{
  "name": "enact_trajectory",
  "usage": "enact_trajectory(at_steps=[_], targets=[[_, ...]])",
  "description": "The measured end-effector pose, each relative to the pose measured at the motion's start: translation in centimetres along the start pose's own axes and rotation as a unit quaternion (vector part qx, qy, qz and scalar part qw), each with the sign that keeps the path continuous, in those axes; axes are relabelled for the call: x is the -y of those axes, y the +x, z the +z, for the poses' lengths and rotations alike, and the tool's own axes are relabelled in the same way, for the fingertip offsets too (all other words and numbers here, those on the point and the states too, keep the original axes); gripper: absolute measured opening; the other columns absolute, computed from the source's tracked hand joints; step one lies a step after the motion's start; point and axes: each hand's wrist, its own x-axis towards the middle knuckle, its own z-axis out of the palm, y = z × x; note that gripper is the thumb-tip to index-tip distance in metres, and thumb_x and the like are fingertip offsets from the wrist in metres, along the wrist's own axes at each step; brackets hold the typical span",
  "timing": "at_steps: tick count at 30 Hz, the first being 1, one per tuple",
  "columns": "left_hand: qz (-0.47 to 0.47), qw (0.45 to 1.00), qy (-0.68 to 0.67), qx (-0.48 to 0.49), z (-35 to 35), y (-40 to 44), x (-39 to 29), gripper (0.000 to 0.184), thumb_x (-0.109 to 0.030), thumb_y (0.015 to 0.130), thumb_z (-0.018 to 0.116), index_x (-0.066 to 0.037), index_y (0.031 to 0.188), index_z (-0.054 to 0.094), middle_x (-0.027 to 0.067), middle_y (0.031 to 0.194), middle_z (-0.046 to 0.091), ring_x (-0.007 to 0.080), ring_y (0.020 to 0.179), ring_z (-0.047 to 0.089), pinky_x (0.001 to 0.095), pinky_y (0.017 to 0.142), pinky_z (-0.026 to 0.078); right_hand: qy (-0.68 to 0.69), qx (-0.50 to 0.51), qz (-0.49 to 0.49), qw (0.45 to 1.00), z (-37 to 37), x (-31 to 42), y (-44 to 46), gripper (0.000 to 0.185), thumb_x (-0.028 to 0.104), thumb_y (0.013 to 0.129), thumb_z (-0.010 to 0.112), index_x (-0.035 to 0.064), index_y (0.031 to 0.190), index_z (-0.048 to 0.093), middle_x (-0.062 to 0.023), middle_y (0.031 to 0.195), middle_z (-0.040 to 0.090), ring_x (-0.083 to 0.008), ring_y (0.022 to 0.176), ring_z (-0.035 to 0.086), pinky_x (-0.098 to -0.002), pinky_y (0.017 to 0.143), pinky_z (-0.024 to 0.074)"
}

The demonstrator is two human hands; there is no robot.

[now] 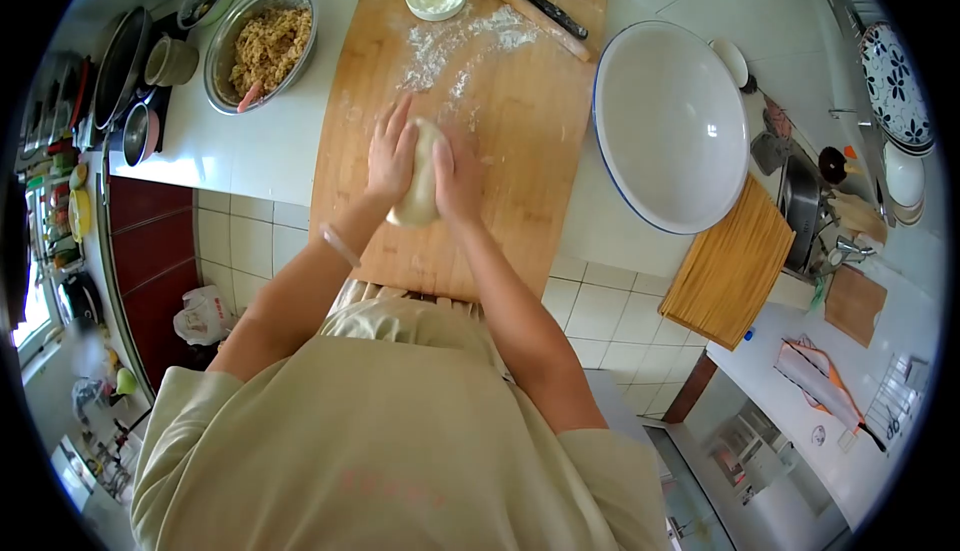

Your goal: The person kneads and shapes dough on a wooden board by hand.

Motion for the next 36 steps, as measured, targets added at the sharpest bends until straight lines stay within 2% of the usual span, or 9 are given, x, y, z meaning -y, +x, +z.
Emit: enact_trajectory(at_steps=[5, 9, 13, 18, 20, 22, 29, 34, 36], targets=[[0.188, 0.978, 0.086, -0.036, -0.4, -7.8, 3.5, 0.061, -0.034, 0.103, 0.032, 0.0, 0.153, 0.037, 0.0233, 0.161, 0.03, 0.0395, 0.149, 0.028, 0.052, 0.121, 0.019, -0.134, -0.078, -0.309, 0.938, -0.4, -4.7, -5.9, 0.057, 0.043, 0.102, 0.044, 0.0021, 0.141, 0.052, -0.0201, 0.143, 0.055, -0.0386, 0.129, 0.052, -0.049, 0.11, 0.0369], [0.129, 0.979, 0.16, 0.003, 0.4, -4.4, 3.1, 0.062, -0.039, 0.101, 0.036, -0.003, 0.152, 0.04, 0.0227, 0.158, 0.035, 0.0367, 0.147, 0.033, 0.053, 0.118, 0.025, -0.15, -0.078, -0.295, 0.94, -0.8, -5.8, -2.8, 0.061, 0.046, 0.101, 0.045, 0.0021, 0.143, 0.05, -0.0198, 0.142, 0.055, -0.0379, 0.131, 0.051, -0.0491, 0.111, 0.0359], [-0.03, 0.986, 0.151, 0.059, 0.2, 2.6, -2.0, 0.064, -0.046, 0.1, 0.039, -0.007, 0.151, 0.044, 0.0198, 0.149, 0.048, 0.0351, 0.141, 0.039, 0.0519, 0.114, 0.031, -0.071, -0.101, -0.054, 0.991, -0.4, -2.0, 1.3, 0.053, 0.042, 0.103, 0.047, 0.0024, 0.137, 0.055, -0.0211, 0.134, 0.06, -0.0334, 0.124, 0.057, -0.0437, 0.107, 0.0407], [-0.099, 0.913, -0.387, 0.079, -3.4, 6.4, -1.2, 0.06, -0.052, 0.104, 0.038, -0.011, 0.144, 0.056, 0.0132, 0.133, 0.064, 0.0317, 0.124, 0.055, 0.0433, 0.11, 0.037, 0.108, -0.101, 0.0, 0.989, -1.2, -0.3, 2.2, 0.04, 0.033, 0.105, 0.051, -0.0001, 0.125, 0.061, -0.0108, 0.11, 0.067, -0.021, 0.102, 0.062, -0.0349, 0.092, 0.0474], [-0.031, 0.993, -0.113, -0.007, -0.5, 4.8, 2.0, 0.053, -0.042, 0.107, 0.037, -0.009, 0.144, 0.056, 0.0176, 0.139, 0.058, 0.0329, 0.136, 0.045, 0.0439, 0.117, 0.03, 0.125, -0.114, 0.014, 0.985, -0.4, -0.7, 1.3, 0.038, 0.032, 0.105, 0.05, 0.0003, 0.123, 0.061, -0.0114, 0.109, 0.068, -0.0258, 0.101, 0.064, -0.0378, 0.093, 0.0478], [0.001, 0.999, -0.038, -0.01, 0.1, 1.3, 3.0, 0.051, -0.037, 0.107, 0.036, -0.008, 0.147, 0.052, 0.0186, 0.149, 0.049, 0.0326, 0.144, 0.036, 0.044, 0.119, 0.027, -0.097, -0.025, -0.121, 0.988, 0.2, -1.1, 0.4, 0.039, 0.032, 0.104, 0.049, 0.0016, 0.125, 0.061, -0.0136, 0.112, 0.069, -0.0314, 0.104, 0.065, -0.0398, 0.095, 0.0477], [0.178, 0.979, 0.06, -0.077, 0.8, -7.0, 3.4, 0.056, -0.042, 0.104, 0.034, -0.01, 0.148, 0.046, 0.019, 0.158, 0.035, 0.0422, 0.146, 0.03, 0.0554, 0.117, 0.025, -0.088, -0.083, -0.272, 0.955, -0.8, -5.6, -6.0, 0.057, 0.041, 0.101, 0.043, 0.0024, 0.143, 0.049, -0.0203, 0.145, 0.051, -0.0422, 0.135, 0.045, -0.0561, 0.111, 0.0337], [0.104, 0.981, 0.156, -0.043, 2.4, -2.0, 1.6, 0.054, -0.044, 0.103, 0.038, -0.014, 0.146, 0.05, 0.0168, 0.154, 0.042, 0.0394, 0.143, 0.036, 0.0555, 0.112, 0.03, -0.04, -0.119, -0.159, 0.979, -0.7, -6.1, -1.4, 0.055, 0.04, 0.103, 0.042, 0.0002, 0.139, 0.052, -0.0218, 0.137, 0.057, -0.038, 0.127, 0.052, -0.0495, 0.109, 0.0382], [-0.081, 0.977, 0.197, 0.03, 1.8, 1.3, -1.9, 0.054, -0.048, 0.102, 0.042, -0.014, 0.142, 0.055, 0.0149, 0.146, 0.051, 0.038, 0.137, 0.043, 0.0523, 0.109, 0.035, -0.035, -0.125, -0.094, 0.987, -0.5, -5.3, 1.3, 0.054, 0.04, 0.104, 0.043, -0.0008, 0.137, 0.053, -0.0211, 0.133, 0.06, -0.0357, 0.123, 0.056, -0.0463, 0.106, 0.0411]])
